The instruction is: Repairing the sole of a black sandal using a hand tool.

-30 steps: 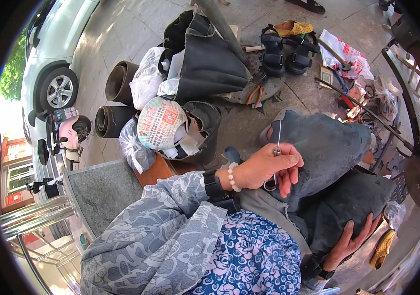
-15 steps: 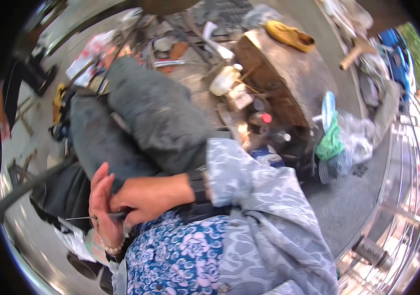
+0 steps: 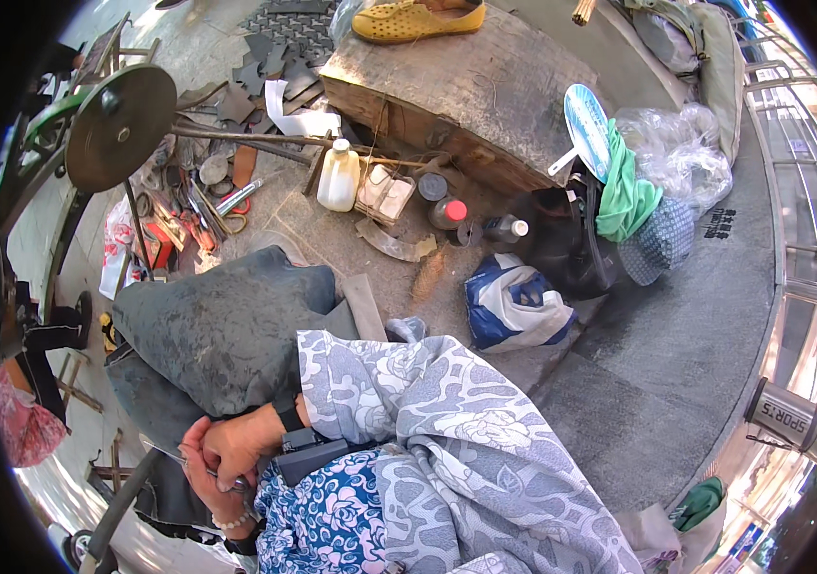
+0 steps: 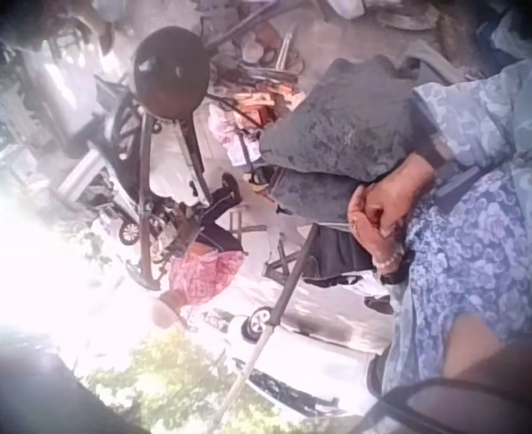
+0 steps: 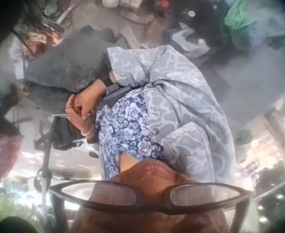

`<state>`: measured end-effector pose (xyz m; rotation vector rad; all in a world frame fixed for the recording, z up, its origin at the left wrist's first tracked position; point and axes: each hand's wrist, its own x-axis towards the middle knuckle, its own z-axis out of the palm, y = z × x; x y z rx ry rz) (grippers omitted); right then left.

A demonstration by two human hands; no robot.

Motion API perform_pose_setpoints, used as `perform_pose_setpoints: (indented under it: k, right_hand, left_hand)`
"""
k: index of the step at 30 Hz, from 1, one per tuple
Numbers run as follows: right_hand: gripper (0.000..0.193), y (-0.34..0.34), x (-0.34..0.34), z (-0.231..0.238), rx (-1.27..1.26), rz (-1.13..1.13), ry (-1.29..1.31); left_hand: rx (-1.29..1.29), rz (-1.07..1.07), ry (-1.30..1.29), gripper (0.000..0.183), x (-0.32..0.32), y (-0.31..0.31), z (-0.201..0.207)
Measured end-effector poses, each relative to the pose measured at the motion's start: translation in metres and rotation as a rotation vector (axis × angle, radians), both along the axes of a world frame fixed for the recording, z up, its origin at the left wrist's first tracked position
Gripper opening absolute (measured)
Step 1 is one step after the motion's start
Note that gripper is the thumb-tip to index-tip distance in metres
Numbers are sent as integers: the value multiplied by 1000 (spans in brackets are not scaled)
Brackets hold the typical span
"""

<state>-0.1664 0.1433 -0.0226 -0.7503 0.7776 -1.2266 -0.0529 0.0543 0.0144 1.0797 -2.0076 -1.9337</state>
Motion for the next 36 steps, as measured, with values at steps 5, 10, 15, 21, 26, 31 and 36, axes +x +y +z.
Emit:
perform_pose_setpoints:
  k: [5, 10, 15, 21, 26, 31, 36]
  right_hand:
    - [25, 10, -14, -1, -13, -69, -37]
    - [30, 26, -25, 4, -40, -114, -34]
    - [26, 25, -27, 11, -47, -56, -37]
    - [25, 17, -11, -2, -87, -73, -84]
    - [26, 18, -20, 0, -243, -58, 245]
    - [50, 86, -150, 63, -266, -212, -21]
    - [26, 140, -285, -34, 182, -1296, 77]
  left_hand:
    - [54, 4, -62, 62, -17, 3, -4]
    - [-55, -87, -56, 63, -21, 11, -3]
    - [53, -99, 3, 69, -14, 11, 1]
    - [-84, -156, 29, 68, -2, 15, -2]
    - [135, -85, 156, 64, -1, 15, 7]
    - [-130, 134, 308, 46, 22, -22, 31]
    - [80, 329, 142, 46, 53, -44, 18]
